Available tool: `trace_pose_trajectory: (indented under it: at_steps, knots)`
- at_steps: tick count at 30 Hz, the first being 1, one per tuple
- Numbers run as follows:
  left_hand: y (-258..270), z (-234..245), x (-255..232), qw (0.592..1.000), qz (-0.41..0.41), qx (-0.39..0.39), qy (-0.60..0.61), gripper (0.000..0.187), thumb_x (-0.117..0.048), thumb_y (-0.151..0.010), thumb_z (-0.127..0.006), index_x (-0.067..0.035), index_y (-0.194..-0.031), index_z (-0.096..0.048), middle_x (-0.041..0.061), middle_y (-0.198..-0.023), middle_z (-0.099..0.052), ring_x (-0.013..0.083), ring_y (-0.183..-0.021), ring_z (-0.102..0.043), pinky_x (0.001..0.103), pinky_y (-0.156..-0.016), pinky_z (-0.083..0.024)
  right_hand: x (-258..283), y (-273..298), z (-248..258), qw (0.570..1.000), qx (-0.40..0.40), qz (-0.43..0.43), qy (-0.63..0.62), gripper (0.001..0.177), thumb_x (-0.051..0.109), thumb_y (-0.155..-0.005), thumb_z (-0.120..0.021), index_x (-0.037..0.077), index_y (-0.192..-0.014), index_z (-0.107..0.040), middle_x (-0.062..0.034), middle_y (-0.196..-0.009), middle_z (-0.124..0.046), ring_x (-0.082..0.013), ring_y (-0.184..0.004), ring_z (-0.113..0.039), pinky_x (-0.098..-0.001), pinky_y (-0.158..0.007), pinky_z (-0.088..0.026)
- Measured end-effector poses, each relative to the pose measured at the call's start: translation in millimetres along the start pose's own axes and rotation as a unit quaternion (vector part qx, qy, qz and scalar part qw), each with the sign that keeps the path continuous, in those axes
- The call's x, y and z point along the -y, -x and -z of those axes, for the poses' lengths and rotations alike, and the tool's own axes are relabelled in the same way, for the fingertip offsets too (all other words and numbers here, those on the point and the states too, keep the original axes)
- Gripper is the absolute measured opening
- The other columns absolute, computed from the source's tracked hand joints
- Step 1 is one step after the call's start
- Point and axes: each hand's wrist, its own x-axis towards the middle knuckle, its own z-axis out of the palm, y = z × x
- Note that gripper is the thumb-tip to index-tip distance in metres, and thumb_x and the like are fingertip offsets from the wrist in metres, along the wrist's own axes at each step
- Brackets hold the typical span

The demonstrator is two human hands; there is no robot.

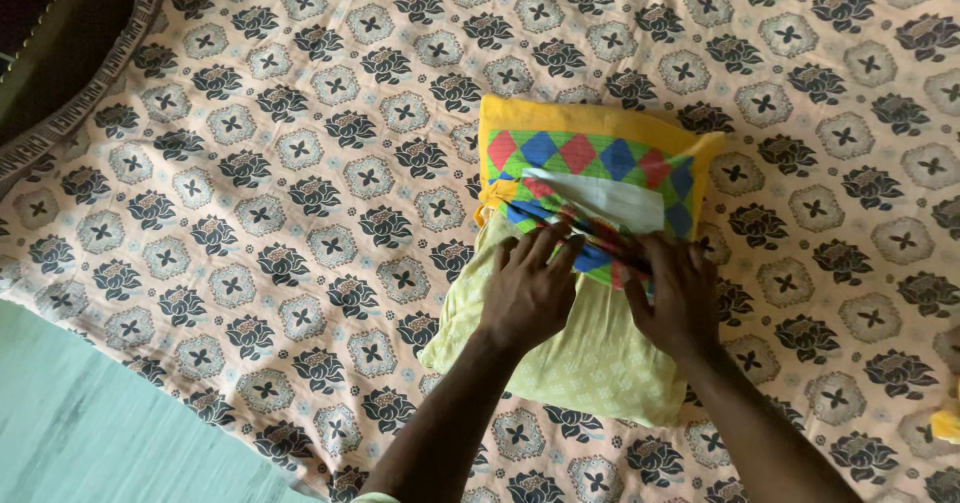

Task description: The person folds pillowcases on a bed, smoothing the fabric by hand, and then carries the folded items across the room to place them on a small wooden table.

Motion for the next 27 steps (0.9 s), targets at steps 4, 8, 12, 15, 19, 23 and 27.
trace_pose_trajectory:
  at_steps: [4, 8, 12, 15, 19, 23, 27]
  knots:
    - [-11.3, -2.6, -25.8, 1.0, -0.019, 0.013, 0.021, 0.044, -0.014, -0.088, -0.064, -0.012, -0.132, -0.063, 0.01, -0.137, -0.062, 0.0291, -0.127, -0.059, 0.054, -0.104, -0.041, -22.5, 38.4, -1.5, 0.997, -0.024, -0.064, -0.037, 0.029, 0.026, -0.095, -0.061, 0.004, -0.113, -0.057, -0.0181, -0.104, -0.06, -0.0353, -0.098, -0.056, -0.05, -0.086, -0.043]
    - [-21.0, -11.3, -41.8, 0.996, -0.056, 0.0, 0.063, 0.044, -0.012, -0.091, -0.061, -0.008, -0.135, -0.063, 0.011, -0.136, -0.063, 0.0303, -0.128, -0.059, 0.046, -0.105, -0.045, -42.4, 71.5, -14.8, 0.985, -0.013, -0.165, -0.056, 0.023, 0.029, -0.102, -0.053, 0.007, -0.103, -0.059, -0.0143, -0.089, -0.061, -0.0312, -0.084, -0.06, -0.0449, -0.079, -0.048]
    - [-26.6, -31.7, -60.5, 0.995, -0.054, 0.005, 0.082, 0.039, -0.011, -0.088, -0.061, -0.007, -0.127, -0.065, 0.013, -0.133, -0.063, 0.0326, -0.125, -0.058, 0.045, -0.105, -0.046, -47.9, 102.4, -22.3, 0.949, 0.06, -0.307, -0.027, 0.037, 0.04, -0.101, -0.051, 0.005, -0.098, -0.06, -0.0142, -0.085, -0.064, -0.0279, -0.075, -0.063, -0.041, -0.065, -0.051]
    - [-26.0, -58.1, -70.1, 0.994, -0.06, 0.032, 0.084, 0.031, -0.011, -0.09, -0.063, -0.009, -0.121, -0.067, 0.009, -0.13, -0.065, 0.0304, -0.126, -0.06, 0.044, -0.107, -0.047, -52.6, 116.6, -29.4, 0.895, 0.197, -0.394, -0.073, 0.043, 0.049, -0.1, -0.046, 0.008, -0.102, -0.06, -0.0129, -0.09, -0.067, -0.0283, -0.076, -0.066, -0.0418, -0.072, -0.057]
    - [-23.7, -101.7, -81.9, 0.995, -0.085, 0.005, 0.046, 0.033, -0.013, -0.087, -0.065, -0.01, -0.121, -0.068, 0.008, -0.13, -0.065, 0.0276, -0.123, -0.061, 0.043, -0.102, -0.048, -65.8, 123.8, -43.2, 0.905, 0.228, -0.326, -0.148, 0.045, 0.045, -0.103, -0.043, 0.005, -0.111, -0.061, -0.0197, -0.11, -0.065, -0.0323, -0.1, -0.065, -0.0461, -0.09, -0.052]
    - [-22.6, -132.9, -84.6, 0.997, -0.05, 0.042, 0.051, 0.036, -0.018, -0.082, -0.071, -0.011, -0.117, -0.069, 0.006, -0.124, -0.067, 0.0267, -0.115, -0.062, 0.043, -0.092, -0.047, -64.3, 110.6, -51.7, 0.873, 0.189, -0.344, -0.29, 0.053, 0.049, -0.102, -0.044, 0.007, -0.133, -0.056, -0.0177, -0.131, -0.061, -0.0327, -0.125, -0.058, -0.0453, -0.105, -0.045]
    - [-25.4, -155.9, -84.0, 0.993, -0.032, 0.113, -0.012, 0.04, -0.019, -0.074, -0.075, -0.015, -0.113, -0.071, 0.009, -0.119, -0.067, 0.0264, -0.11, -0.061, 0.041, -0.086, -0.047, -42.7, 91.9, -44.5, 0.766, 0.24, -0.474, -0.362, 0.07, 0.055, -0.095, -0.051, 0.02, -0.153, -0.035, -0.0053, -0.152, -0.044, -0.0268, -0.139, -0.045, -0.0448, -0.113, -0.035]
